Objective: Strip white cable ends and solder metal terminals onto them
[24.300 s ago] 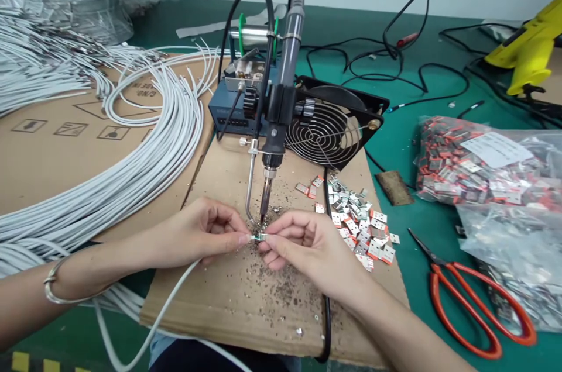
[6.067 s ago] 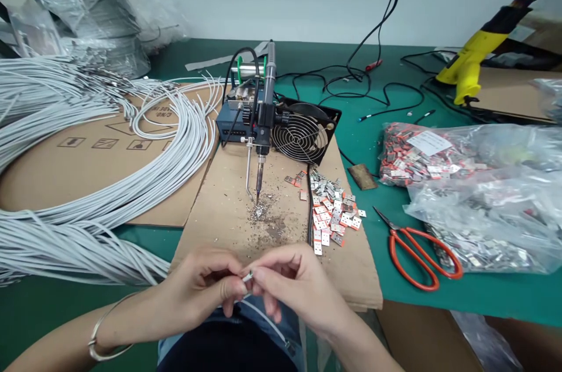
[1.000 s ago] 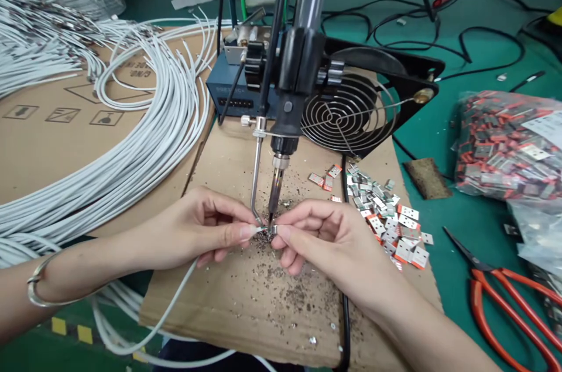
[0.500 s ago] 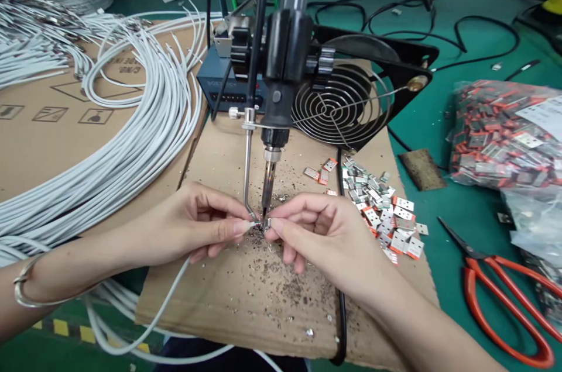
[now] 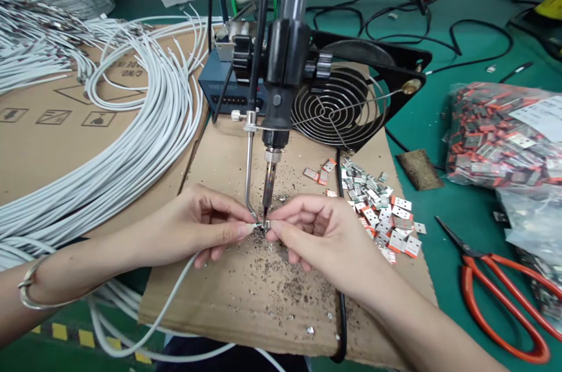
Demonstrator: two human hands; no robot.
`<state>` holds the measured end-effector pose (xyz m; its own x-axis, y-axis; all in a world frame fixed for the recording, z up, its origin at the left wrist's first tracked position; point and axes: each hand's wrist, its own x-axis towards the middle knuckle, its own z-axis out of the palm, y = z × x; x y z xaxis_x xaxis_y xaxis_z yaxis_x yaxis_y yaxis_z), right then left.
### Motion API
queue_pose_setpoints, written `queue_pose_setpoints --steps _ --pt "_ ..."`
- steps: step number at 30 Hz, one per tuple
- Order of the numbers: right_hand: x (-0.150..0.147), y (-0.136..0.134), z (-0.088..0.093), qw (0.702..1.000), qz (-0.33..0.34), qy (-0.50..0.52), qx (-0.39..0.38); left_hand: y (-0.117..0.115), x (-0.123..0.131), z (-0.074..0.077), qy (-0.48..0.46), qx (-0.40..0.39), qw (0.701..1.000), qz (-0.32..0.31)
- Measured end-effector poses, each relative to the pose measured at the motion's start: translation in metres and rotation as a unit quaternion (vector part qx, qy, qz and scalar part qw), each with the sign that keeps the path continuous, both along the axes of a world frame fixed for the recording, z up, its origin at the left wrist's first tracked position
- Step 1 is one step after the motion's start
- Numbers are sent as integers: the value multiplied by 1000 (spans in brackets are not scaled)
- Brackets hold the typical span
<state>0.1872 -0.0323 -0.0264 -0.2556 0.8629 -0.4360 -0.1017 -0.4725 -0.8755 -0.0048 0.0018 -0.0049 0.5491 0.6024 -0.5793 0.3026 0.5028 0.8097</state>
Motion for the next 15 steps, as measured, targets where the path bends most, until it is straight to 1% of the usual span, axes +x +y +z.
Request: queue_pose_setpoints --steps 5,8,10,12,14,15 --pt "0 -2 -4 1000 2 -1 13 -1 0 -3 -4 4 1000 -7" --pt "0 -2 -2 1000 1 -10 10 -2 -2 -4 -19 7 1000 -10" --pt "0 -1 2 1000 -3 -21 5 -3 -6 -5 -24 26 999 -4" --pt "0 0 5 999 -11 -36 -4 -3 -13 -3 11 94 995 11" --pt "-1 0 7 999 -13 -47 -13 -2 -23 0 79 190 978 17" --pt "-1 0 7 999 -12 -50 -17 -2 -27 2 111 231 967 10"
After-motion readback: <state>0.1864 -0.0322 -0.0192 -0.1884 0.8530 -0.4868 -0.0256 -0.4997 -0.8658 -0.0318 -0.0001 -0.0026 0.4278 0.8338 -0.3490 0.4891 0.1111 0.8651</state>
